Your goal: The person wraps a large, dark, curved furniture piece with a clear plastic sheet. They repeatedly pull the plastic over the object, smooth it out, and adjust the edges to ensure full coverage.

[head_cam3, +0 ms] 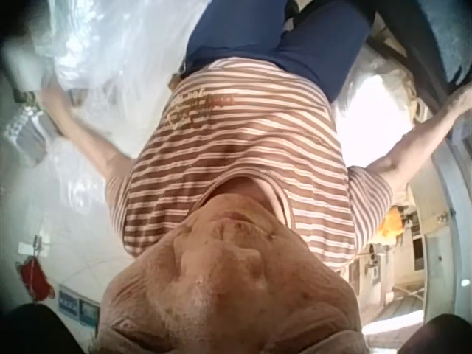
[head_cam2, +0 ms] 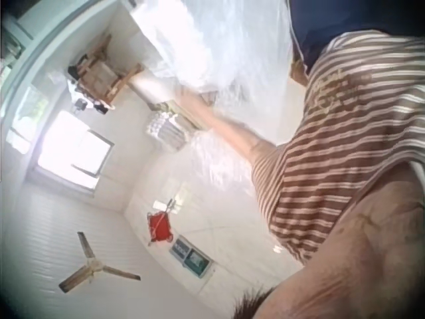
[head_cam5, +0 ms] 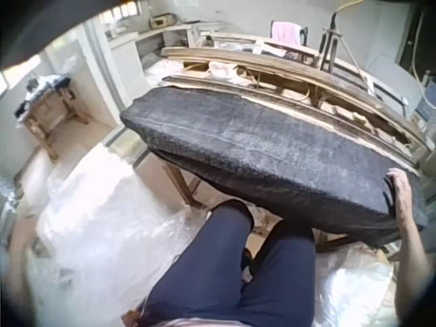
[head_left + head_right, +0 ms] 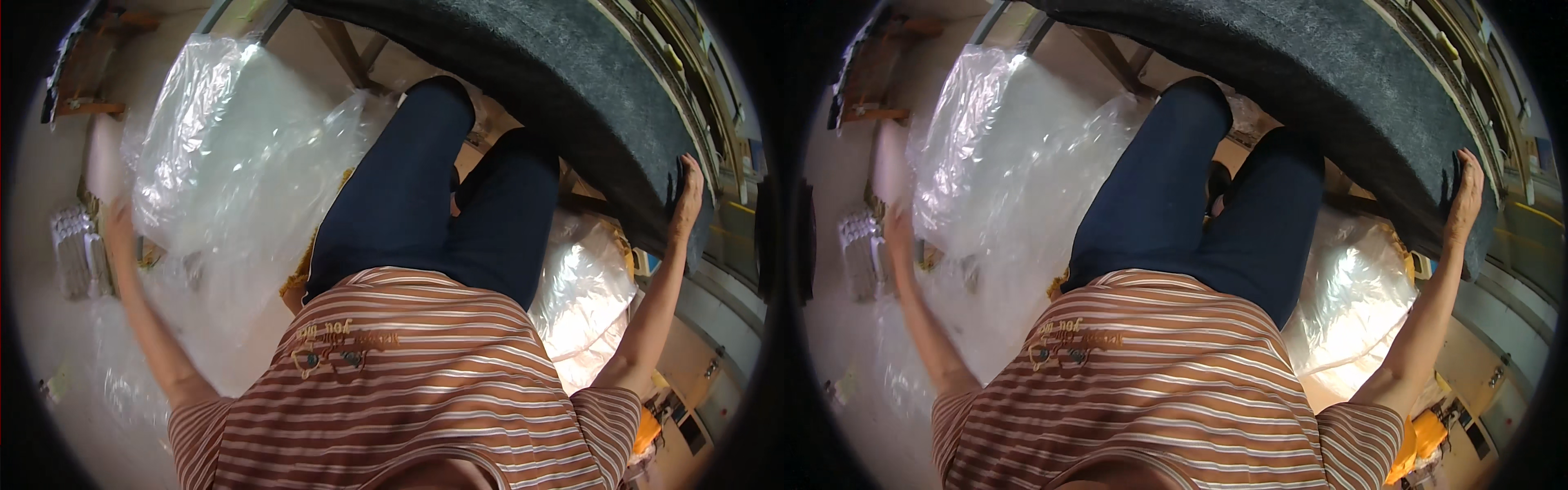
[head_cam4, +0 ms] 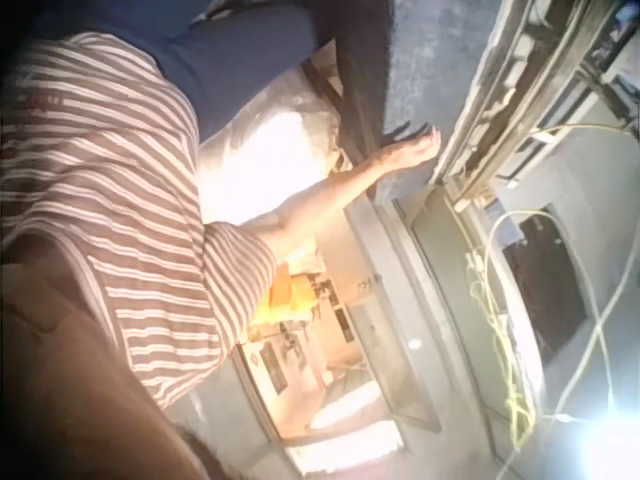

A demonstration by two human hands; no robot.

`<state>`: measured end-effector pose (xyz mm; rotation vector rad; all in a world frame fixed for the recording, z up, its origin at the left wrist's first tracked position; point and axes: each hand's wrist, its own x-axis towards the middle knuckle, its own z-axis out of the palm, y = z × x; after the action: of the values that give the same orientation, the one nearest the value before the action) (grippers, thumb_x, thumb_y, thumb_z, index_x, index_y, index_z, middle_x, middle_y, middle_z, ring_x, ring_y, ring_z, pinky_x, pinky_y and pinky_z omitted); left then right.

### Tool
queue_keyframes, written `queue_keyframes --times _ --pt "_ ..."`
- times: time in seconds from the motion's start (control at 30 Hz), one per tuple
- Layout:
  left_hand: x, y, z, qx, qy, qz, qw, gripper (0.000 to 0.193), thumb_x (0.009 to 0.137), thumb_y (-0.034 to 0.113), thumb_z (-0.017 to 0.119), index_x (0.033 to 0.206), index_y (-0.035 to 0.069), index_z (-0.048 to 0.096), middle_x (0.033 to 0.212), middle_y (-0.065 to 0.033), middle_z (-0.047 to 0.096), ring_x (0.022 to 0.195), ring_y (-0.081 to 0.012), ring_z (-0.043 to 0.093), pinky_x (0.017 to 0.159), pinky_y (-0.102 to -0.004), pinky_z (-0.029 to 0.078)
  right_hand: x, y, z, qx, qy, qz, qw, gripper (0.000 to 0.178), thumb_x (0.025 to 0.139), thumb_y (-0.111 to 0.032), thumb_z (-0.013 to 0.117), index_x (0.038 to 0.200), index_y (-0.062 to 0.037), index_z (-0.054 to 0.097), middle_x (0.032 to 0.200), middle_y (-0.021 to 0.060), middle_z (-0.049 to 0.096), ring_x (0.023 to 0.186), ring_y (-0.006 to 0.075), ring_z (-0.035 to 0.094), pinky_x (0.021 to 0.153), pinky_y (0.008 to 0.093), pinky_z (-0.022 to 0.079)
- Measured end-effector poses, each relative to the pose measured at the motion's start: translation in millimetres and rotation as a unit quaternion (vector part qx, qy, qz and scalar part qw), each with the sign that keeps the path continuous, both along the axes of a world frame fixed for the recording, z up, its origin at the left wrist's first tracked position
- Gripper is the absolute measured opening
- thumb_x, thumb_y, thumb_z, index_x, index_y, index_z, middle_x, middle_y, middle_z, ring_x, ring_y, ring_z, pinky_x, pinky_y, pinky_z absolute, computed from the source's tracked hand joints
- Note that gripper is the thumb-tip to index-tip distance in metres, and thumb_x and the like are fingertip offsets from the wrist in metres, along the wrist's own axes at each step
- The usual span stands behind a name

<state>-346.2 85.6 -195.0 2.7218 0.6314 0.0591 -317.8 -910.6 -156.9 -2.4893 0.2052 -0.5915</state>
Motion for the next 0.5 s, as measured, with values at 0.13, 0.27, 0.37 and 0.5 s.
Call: queue_keyframes --times 0.13,0.27,0.37,0.5 --pt "102.1 -243.0 -135.7 -0.084 0.017 -0.23 0.969 0.057 0.088 0.039 0.061 0.134 0.009 0.048 0.134 -0.0171 0.052 0.124 -0.0316 0.048 0.105 -0.0384 0.035 12.2 -5.9 -14.2 -0.087 -0.003 -0.008 0.996 0.039 0.1 -0.031 0.039 0.113 -0.0026 0.063 0.124 0.0108 0.056 0.121 0.0228 0.049 0.105 0.0324 0.033" --pt "106.1 -294.8 -328.5 0.0 0.096 -0.326 0.941 0.063 0.089 0.053 0.051 0.138 0.015 0.045 0.145 -0.0123 0.04 0.135 -0.0297 0.034 0.111 -0.0501 0.024 26.2 -9.6 -23.4 -0.125 0.026 -0.037 0.991 0.042 0.1 -0.035 0.04 0.117 -0.0032 0.061 0.124 0.0121 0.055 0.12 0.025 0.049 0.104 0.0329 0.032" --pt "36.5 -267.2 -383.4 0.026 0.462 -0.342 0.818 0.076 0.084 0.061 0.051 0.141 0.012 0.041 0.148 -0.0152 0.034 0.138 -0.03 0.03 0.115 -0.0438 0.017 18.6 -9.3 -21.3 -0.144 0.065 -0.044 0.987 0.04 0.099 -0.035 0.041 0.122 -0.0069 0.057 0.126 0.0118 0.053 0.121 0.026 0.047 0.104 0.0331 0.033" --pt "-108.6 -164.3 -393.5 0.031 0.658 -0.262 0.706 0.066 0.083 0.055 0.051 0.13 0.009 0.045 0.135 -0.0161 0.04 0.126 -0.03 0.035 0.106 -0.0441 0.021 8.6 -7.7 -30.6 -0.206 0.056 -0.085 0.973 0.039 0.097 -0.036 0.045 0.12 -0.0072 0.058 0.124 0.0116 0.055 0.118 0.0261 0.049 0.1 0.0337 0.036"
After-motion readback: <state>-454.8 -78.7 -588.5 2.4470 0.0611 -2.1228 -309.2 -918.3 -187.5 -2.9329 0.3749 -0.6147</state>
